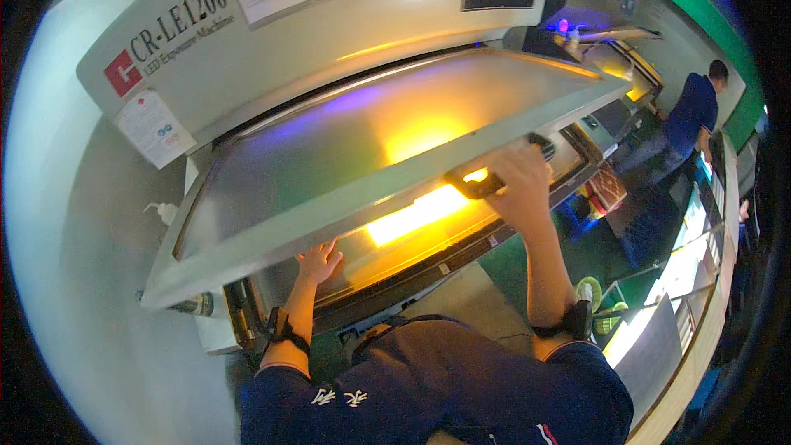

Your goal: Placing electronic panels or PCB substrates into an LED exposure machine, smoothing them with a squeegee tool, and initiating the exposure process.

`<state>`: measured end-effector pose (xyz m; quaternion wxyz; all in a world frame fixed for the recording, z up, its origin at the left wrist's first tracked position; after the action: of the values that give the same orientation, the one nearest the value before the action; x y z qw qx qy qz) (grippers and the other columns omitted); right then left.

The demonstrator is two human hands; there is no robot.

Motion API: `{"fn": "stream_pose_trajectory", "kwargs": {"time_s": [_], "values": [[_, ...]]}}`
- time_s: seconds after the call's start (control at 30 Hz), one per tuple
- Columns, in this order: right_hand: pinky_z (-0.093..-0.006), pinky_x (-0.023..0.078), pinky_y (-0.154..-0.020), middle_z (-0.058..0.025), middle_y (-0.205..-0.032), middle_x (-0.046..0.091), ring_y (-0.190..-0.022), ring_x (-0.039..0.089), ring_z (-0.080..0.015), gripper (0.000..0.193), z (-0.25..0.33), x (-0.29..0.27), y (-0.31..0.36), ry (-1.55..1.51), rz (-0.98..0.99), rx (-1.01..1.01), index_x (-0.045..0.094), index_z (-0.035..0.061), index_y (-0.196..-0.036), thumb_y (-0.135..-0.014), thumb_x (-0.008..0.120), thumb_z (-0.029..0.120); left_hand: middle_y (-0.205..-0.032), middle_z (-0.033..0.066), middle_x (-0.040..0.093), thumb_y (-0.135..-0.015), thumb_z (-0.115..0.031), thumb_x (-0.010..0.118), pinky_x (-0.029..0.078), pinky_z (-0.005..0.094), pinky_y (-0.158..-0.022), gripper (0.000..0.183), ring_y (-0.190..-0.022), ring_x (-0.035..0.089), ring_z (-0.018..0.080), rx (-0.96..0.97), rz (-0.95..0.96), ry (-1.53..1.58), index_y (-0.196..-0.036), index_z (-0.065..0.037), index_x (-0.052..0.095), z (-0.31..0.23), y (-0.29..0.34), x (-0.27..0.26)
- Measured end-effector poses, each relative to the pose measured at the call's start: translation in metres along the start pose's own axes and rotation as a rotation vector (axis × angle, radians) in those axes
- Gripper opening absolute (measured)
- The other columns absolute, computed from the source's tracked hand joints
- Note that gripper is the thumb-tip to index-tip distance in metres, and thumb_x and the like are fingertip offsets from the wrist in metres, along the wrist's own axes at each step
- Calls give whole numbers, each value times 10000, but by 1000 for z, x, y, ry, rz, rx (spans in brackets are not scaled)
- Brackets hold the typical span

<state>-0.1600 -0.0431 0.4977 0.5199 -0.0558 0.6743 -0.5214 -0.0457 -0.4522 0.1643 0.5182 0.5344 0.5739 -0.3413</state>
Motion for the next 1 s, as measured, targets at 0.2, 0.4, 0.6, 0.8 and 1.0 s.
{"fn": "stream_pose_trajectory", "kwargs": {"time_s": [0.2,0.4,0.6,0.8,1.0], "values": [[-452,503,-708,-61,-852,686,-835,660,-316,348,-17,18,63,49,768,75,680,153,-833,-626,818,396,-1403,244,478,-923,-613,469,338,454,-1092,731,-1292,465,382,262,94,386,-1432,-89,435,-115,49,22],[-435,530,-666,-94,-814,710,-765,683,-309,519,-9,87,163,188,1265,113,750,141,-831,-675,740,636,-1503,168,393,-988,-418,505,293,373,-1132,628,-1370,390,281,817,895,857,-1474,-48,360,-233,94,-13],[-456,538,-719,-111,-868,722,-852,697,-315,587,-24,168,277,204,1407,196,761,142,-890,-699,686,692,-1521,138,369,-966,-528,465,189,494,-1172,668,-1416,311,320,546,309,443,-1468,-95,380,-179,-9,-32],[-434,537,-720,-84,-879,725,-875,696,-296,548,-24,176,286,166,1450,223,753,161,-902,-713,688,671,-1613,10,174,-940,-659,345,16,749,-1078,656,-1481,104,359,-17,-127,77,-1483,-293,370,-52,-26,34],[-425,525,-720,-73,-829,714,-828,695,-290,490,-35,184,300,188,1524,260,747,162,-871,-732,686,628,-1615,6,177,-914,-646,404,5,722,-1098,675,-1488,97,339,-62,-253,-28,-1498,-313,340,-71,-22,34]]}}
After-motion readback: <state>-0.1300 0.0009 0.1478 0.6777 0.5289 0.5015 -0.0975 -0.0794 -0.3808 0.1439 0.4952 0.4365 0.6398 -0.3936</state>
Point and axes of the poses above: each hand's wrist, its own y-axis away from the middle knuckle, its own x-axis out of the palm, z = x × y, the point moved 2 cm from there along -y, towards the middle knuckle
